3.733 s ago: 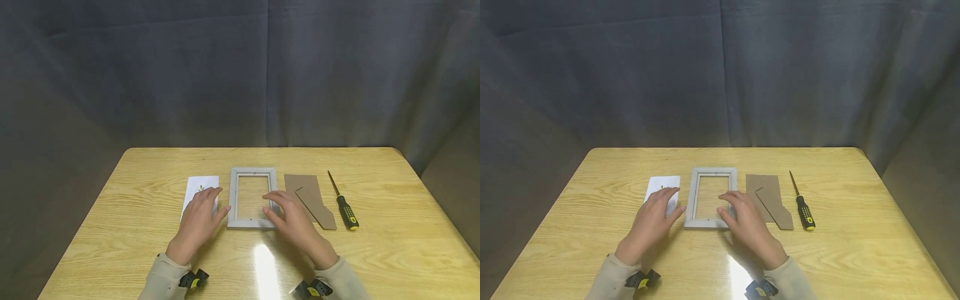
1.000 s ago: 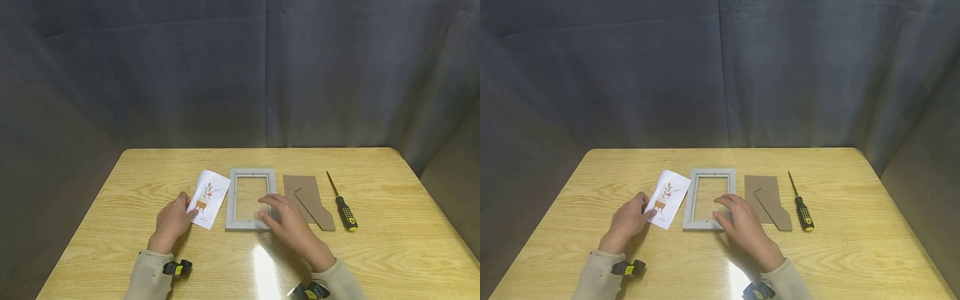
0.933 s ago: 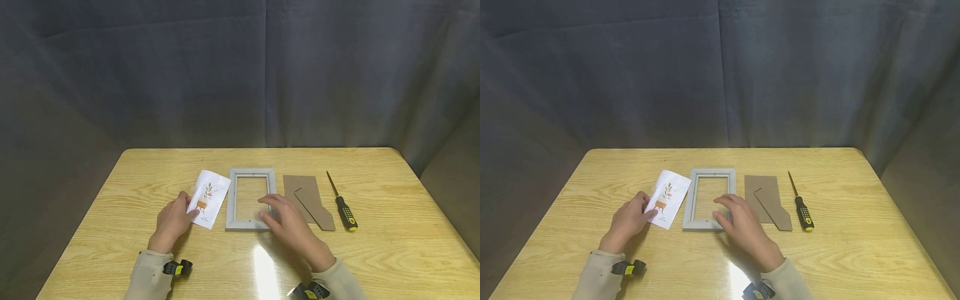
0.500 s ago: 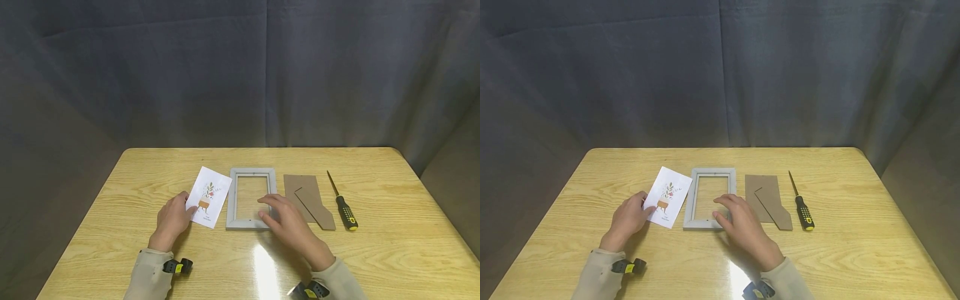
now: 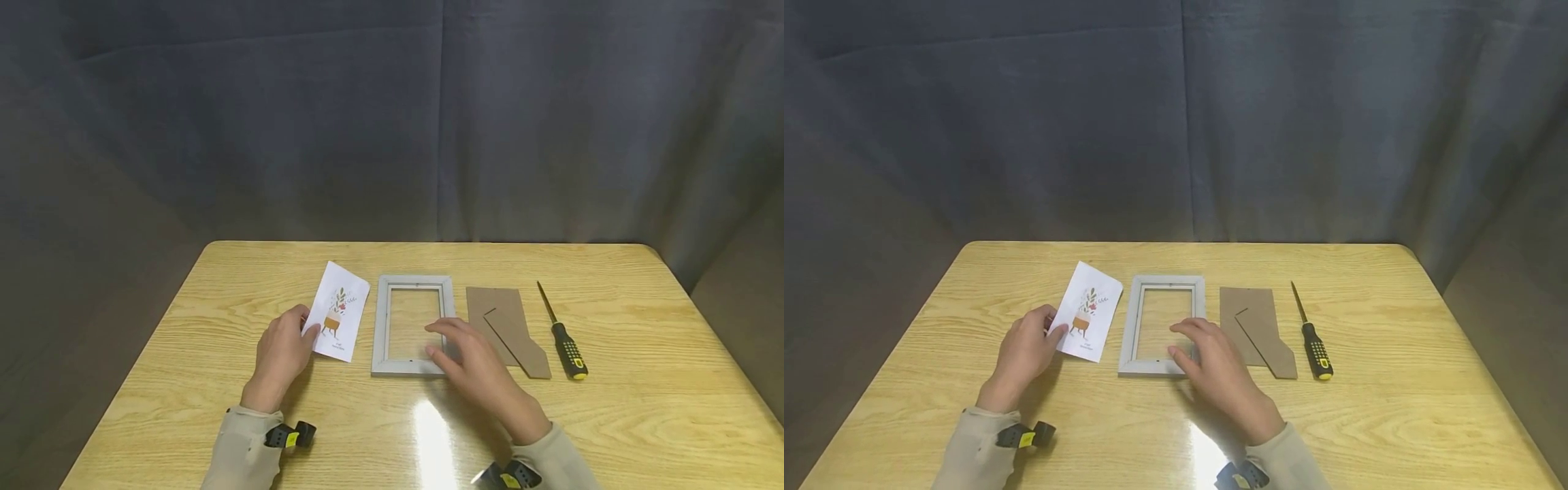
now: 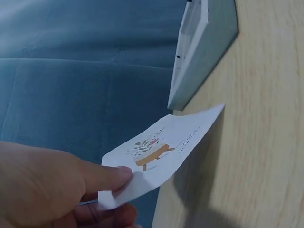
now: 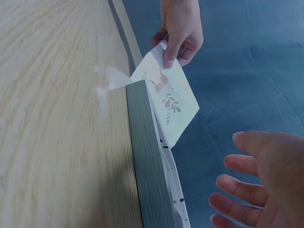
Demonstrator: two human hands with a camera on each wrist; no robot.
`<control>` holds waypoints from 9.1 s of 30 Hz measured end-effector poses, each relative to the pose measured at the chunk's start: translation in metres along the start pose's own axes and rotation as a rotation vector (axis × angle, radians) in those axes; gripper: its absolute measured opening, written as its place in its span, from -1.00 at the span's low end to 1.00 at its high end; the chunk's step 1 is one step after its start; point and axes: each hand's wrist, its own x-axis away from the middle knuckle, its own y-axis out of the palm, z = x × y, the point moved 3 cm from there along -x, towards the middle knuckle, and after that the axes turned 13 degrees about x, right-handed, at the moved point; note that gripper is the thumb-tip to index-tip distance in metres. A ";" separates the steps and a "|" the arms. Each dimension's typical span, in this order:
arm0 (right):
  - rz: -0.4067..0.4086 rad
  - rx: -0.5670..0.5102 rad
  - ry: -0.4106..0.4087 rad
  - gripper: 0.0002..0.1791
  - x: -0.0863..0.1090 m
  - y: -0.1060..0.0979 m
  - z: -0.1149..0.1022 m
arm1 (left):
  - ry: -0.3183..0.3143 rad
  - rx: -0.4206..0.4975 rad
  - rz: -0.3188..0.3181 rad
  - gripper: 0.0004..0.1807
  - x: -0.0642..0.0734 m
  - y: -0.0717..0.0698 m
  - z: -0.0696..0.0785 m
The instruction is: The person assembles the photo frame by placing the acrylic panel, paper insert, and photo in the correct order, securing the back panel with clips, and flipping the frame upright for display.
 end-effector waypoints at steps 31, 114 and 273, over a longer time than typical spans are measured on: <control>0.008 0.023 0.063 -0.64 -0.002 -0.006 0.008 | 0.291 0.025 0.199 -0.85 0.022 -0.001 0.060; 0.049 0.004 0.090 -0.66 -0.005 -0.020 0.022 | 0.375 -0.144 -0.213 -0.82 0.010 0.139 0.126; 0.006 0.008 0.123 -0.64 -0.003 -0.017 0.023 | 0.424 -0.032 -0.138 -0.49 0.021 0.085 0.110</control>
